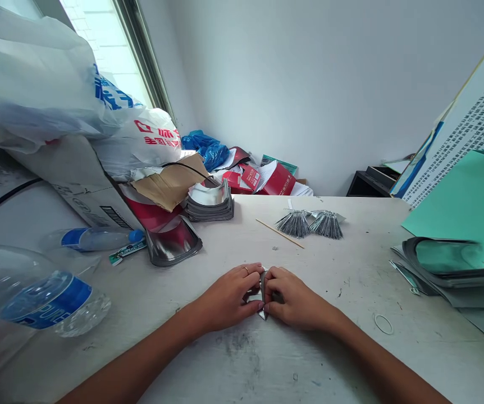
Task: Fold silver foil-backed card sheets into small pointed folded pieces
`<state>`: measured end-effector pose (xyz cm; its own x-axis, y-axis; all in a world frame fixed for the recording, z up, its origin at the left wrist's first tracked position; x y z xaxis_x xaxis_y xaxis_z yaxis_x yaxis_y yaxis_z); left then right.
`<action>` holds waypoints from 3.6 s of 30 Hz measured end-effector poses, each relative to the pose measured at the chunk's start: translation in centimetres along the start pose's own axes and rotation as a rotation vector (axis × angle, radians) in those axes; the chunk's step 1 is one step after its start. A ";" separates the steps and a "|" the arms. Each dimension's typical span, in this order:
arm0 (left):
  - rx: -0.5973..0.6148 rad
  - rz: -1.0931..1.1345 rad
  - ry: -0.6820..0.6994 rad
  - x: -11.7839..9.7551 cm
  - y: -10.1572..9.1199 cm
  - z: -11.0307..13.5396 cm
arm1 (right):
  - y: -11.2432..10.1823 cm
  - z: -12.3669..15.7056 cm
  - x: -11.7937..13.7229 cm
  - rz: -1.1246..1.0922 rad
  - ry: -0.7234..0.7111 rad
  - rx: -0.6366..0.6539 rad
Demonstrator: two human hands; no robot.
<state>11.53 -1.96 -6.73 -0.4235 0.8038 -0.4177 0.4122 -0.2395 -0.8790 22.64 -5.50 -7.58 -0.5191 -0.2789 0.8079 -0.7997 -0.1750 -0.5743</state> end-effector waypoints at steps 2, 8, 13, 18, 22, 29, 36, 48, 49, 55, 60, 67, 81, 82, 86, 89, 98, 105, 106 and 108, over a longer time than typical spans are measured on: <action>-0.002 -0.003 0.000 0.0 0.0 0.0 | 0.0 0.0 0.0 -0.001 0.001 -0.007; 0.007 0.011 -0.013 0.1 0.0 -0.1 | 0.0 -0.2 -0.1 0.033 0.011 -0.044; 0.013 0.017 -0.005 -0.1 -0.2 -0.1 | 0.1 -0.3 0.0 0.094 0.007 -0.070; 0.025 0.011 -0.020 -0.2 -0.3 0.0 | 0.2 -0.3 -0.2 0.107 0.012 -0.070; 0.024 0.002 -0.020 -0.2 -0.3 0.0 | 0.1 -0.2 -0.2 0.105 0.023 -0.079; 0.031 0.019 -0.034 -0.2 -0.3 0.0 | 0.1 -0.3 -0.1 0.092 0.017 -0.092; 0.031 0.012 -0.039 -0.2 -0.4 0.0 | 0.0 -0.2 -0.3 0.082 0.011 -0.059; -0.017 0.008 -0.051 -0.3 -0.2 -0.1 | -0.4 -0.2 0.2 0.147 -0.122 0.041; -0.018 0.010 -0.060 -0.2 -0.1 -0.1 | -0.5 -0.1 0.3 0.141 -0.131 0.050; -0.018 0.013 -0.097 -0.1 0.0 -0.1 | -0.9 0.1 0.9 0.119 -0.199 0.069; -0.028 0.012 -0.104 -0.1 0.1 -0.3 | -0.7 0.0 0.6 0.173 -0.141 0.030; -0.082 0.004 -0.115 -0.1 0.5 -0.3 | -0.8 -0.1 -0.7 0.302 0.041 0.004; -0.117 0.020 -0.150 0.2 0.3 -0.2 | -1.7 -0.2 -2.1 0.352 0.191 -0.052; -0.116 0.019 -0.149 0.2 0.3 -0.2 | -1.8 -0.2 -2.0 0.349 0.184 -0.054; -0.126 0.037 -0.137 0.3 0.3 -0.3 | -1.7 -0.2 -1.2 0.317 0.190 -0.053; -0.131 0.042 -0.136 0.3 0.3 -0.3 | -1.5 -0.2 -0.8 0.361 0.236 -0.064; -0.106 0.014 -0.145 0.1 0.4 -0.3 | -1.2 -0.1 -0.7 0.431 0.222 -0.075; -0.109 -0.003 -0.142 0.2 0.5 -0.2 | -1.2 0.0 -1.0 0.416 0.194 -0.033; -0.107 -0.002 -0.143 0.2 0.5 -0.2 | -1.2 0.0 -1.1 0.394 0.196 -0.029; -0.104 0.004 -0.146 0.2 0.6 -0.2 | -1.1 0.0 -1.5 0.344 0.211 -0.028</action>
<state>11.83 -1.83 -7.29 -0.5308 0.7137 -0.4571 0.4927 -0.1790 -0.8516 24.30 -4.85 -8.09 -0.8061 -0.1160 0.5803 -0.5749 -0.0791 -0.8144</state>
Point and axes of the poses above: each hand's wrist, its own z-axis away from the middle knuckle, its own y-axis out of the palm, x = y × z, the point moved 7 cm from there along -z, towards the middle knuckle, and after that the axes turned 8 degrees about -x, right-handed, at the moved point
